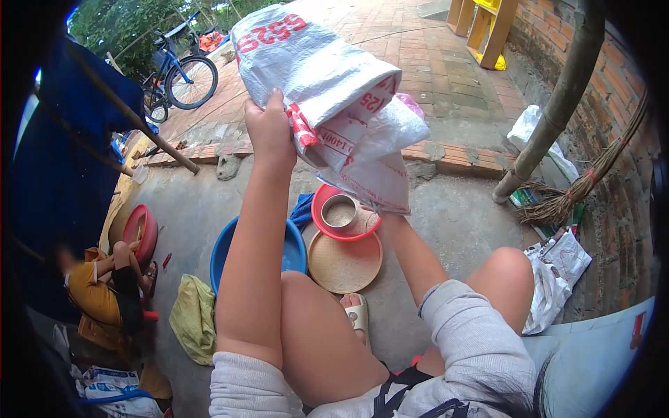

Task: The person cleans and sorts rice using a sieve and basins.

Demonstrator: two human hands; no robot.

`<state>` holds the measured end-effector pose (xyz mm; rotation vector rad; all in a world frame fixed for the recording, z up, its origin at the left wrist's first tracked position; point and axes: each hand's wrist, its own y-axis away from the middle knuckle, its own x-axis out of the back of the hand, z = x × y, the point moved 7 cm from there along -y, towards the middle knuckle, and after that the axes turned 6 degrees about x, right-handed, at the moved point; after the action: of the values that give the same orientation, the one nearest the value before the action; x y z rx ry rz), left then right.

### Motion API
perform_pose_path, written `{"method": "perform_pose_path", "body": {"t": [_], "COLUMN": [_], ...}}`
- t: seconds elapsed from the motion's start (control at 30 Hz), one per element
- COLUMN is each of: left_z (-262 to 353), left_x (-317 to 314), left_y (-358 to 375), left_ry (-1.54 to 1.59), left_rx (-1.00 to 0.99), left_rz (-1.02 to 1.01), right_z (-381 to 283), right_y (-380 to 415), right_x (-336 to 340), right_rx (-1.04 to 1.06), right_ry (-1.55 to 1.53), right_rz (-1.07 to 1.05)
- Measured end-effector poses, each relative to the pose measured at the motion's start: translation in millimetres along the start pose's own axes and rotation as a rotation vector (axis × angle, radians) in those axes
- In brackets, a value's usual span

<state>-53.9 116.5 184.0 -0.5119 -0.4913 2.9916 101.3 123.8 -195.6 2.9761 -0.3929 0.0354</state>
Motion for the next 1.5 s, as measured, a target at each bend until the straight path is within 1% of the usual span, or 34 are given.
{"method": "perform_pose_path", "body": {"t": [0.07, 0.1, 0.13, 0.2, 0.27, 0.33, 0.37, 0.43, 0.47, 0.5, 0.53, 0.57, 0.6, 0.67, 0.7, 0.73, 0.77, 0.8, 0.83, 0.87, 0.93, 0.97, 1.0, 1.03, 1.07, 1.13, 1.17, 1.2, 1.27, 1.3, 1.37, 1.4, 1.47, 1.5], "left_z": [-9.2, -5.1, -9.7, -8.5, -28.8, -26.6, -4.8, 14.2, 28.2, 37.9, 48.4, 56.1, 63.5, 66.5, 63.1, 46.2, 49.4, 67.2, 71.5, 73.9, 92.6, 92.8, 95.0, 97.4, 98.3, 103.8, 112.1, 126.4, 140.3, 135.8, 120.7, 104.4, 85.1, 96.2], "left_x": [23.5, 28.1, 28.8, 3.8, -14.3, -59.9, -79.9, -121.5, -148.5, -180.3, -216.8, -230.5, -235.3, -224.6, -214.8, -203.9, -188.5, -175.6, -169.3, -170.7, -177.1, -180.7, -180.6, -174.0, -167.2, -158.1, -160.3, -167.5, -183.3, -182.3, -196.2, -193.0, -191.8, -204.0], "left_y": [-10.5, -12.5, -18.5, -21.8, -24.7, -13.6, 14.9, 59.7, 85.1, 111.3, 137.4, 147.9, 154.0, 113.7, 91.0, 61.0, 46.8, 46.4, 42.6, 42.8, 61.3, 57.6, 49.9, 34.2, 19.7, -2.1, -7.8, 9.3, 46.1, 60.2, 108.7, 119.6, 94.0, 71.0], "left_ry": [0.418, 0.493, 0.574, 0.819, 0.966, 1.113, 0.717, 0.447, 0.156, -0.138, -0.282, -0.272, -0.268, -0.315, -0.457, -0.441, -0.334, -0.507, -0.730, -0.740, -1.030, -1.059, -1.066, -1.021, -0.973, -0.869, -0.884, -0.867, -1.114, -1.123, -1.262, -1.482, -1.794, -1.863], "left_rx": [0.242, 0.226, 0.300, 0.340, 0.438, 0.476, 0.440, 0.469, 0.295, 0.112, -0.340, -0.382, -0.419, -0.448, -0.437, -0.229, -0.108, -0.244, -0.276, -0.277, -0.536, -0.577, -0.573, -0.433, -0.294, -0.272, -0.498, -0.658, -0.618, -0.599, -0.836, -0.690, -0.657, -0.750], "left_rz": [0.158, 0.204, 0.179, -0.075, -0.114, -0.912, -0.543, -0.674, -0.776, -0.856, -0.915, -0.820, -0.723, -0.542, -0.419, -0.480, -0.563, -0.573, -0.593, -0.599, -0.609, -0.618, -0.627, -0.569, -0.508, -0.397, -0.293, -0.243, -0.376, -0.397, -0.787, -0.989, -1.023, -0.851], "right_z": [-82.8, -102.8, -123.6, -178.7, -226.2, -277.5, -305.2, -356.1, -376.5, -403.5, -422.8, -430.0, -445.5, -462.3, -470.2, -477.8, -481.2, -480.4, -475.5, -472.9, -469.6, -469.4, -470.2, -474.5, -471.2, -471.9, -470.1, -472.3, -464.8, -466.2, -464.6, -463.1, -447.9, -471.8], "right_y": [-14.8, -1.2, 8.1, 34.2, 64.2, 88.5, 100.5, 130.8, 152.1, 185.0, 214.1, 219.2, 233.0, 234.2, 241.2, 252.7, 264.6, 273.9, 277.6, 277.8, 273.4, 270.1, 269.1, 280.0, 283.8, 289.8, 290.9, 290.8, 283.8, 286.7, 315.5, 318.4, 322.0, 318.2], "right_x": [68.0, 102.4, 117.1, 137.6, 145.6, 170.2, 195.9, 227.0, 233.8, 231.2, 226.4, 236.2, 241.7, 281.6, 309.9, 338.7, 365.6, 384.8, 392.6, 395.1, 396.6, 395.6, 392.6, 383.7, 382.5, 356.7, 350.4, 351.3, 377.6, 384.4, 385.0, 384.3, 378.3, 373.3], "right_rx": [0.097, 0.143, 0.189, 0.290, 0.383, 0.488, 0.546, 0.661, 0.723, 0.764, 0.793, 0.709, 0.636, 0.710, 0.661, 0.600, 0.596, 0.592, 0.586, 0.597, 0.600, 0.637, 0.676, 0.720, 0.713, 0.923, 0.997, 0.987, 0.397, 0.304, 0.042, 0.044, -0.172, -0.120], "right_ry": [-0.119, -0.182, -0.247, -0.375, -0.508, -0.647, -0.716, -0.842, -0.899, -0.699, -0.504, -0.539, -0.117, 0.136, 0.341, 0.546, 0.423, 0.300, 0.288, 0.308, 0.323, 0.328, 0.334, 0.509, 0.503, 1.128, 1.423, 1.416, 1.126, 1.183, 1.258, 1.254, 1.236, 1.473], "right_rz": [0.035, 0.040, 0.047, 0.055, 0.061, 0.057, 0.052, 0.036, 0.022, 0.084, 0.149, 0.181, 0.234, 0.291, 0.421, 0.545, 0.530, 0.514, 0.517, 0.469, 0.417, 0.393, 0.371, 0.420, 0.421, 0.324, 0.399, 0.389, 0.291, 0.195, 0.030, 0.044, -0.125, 0.012]}}
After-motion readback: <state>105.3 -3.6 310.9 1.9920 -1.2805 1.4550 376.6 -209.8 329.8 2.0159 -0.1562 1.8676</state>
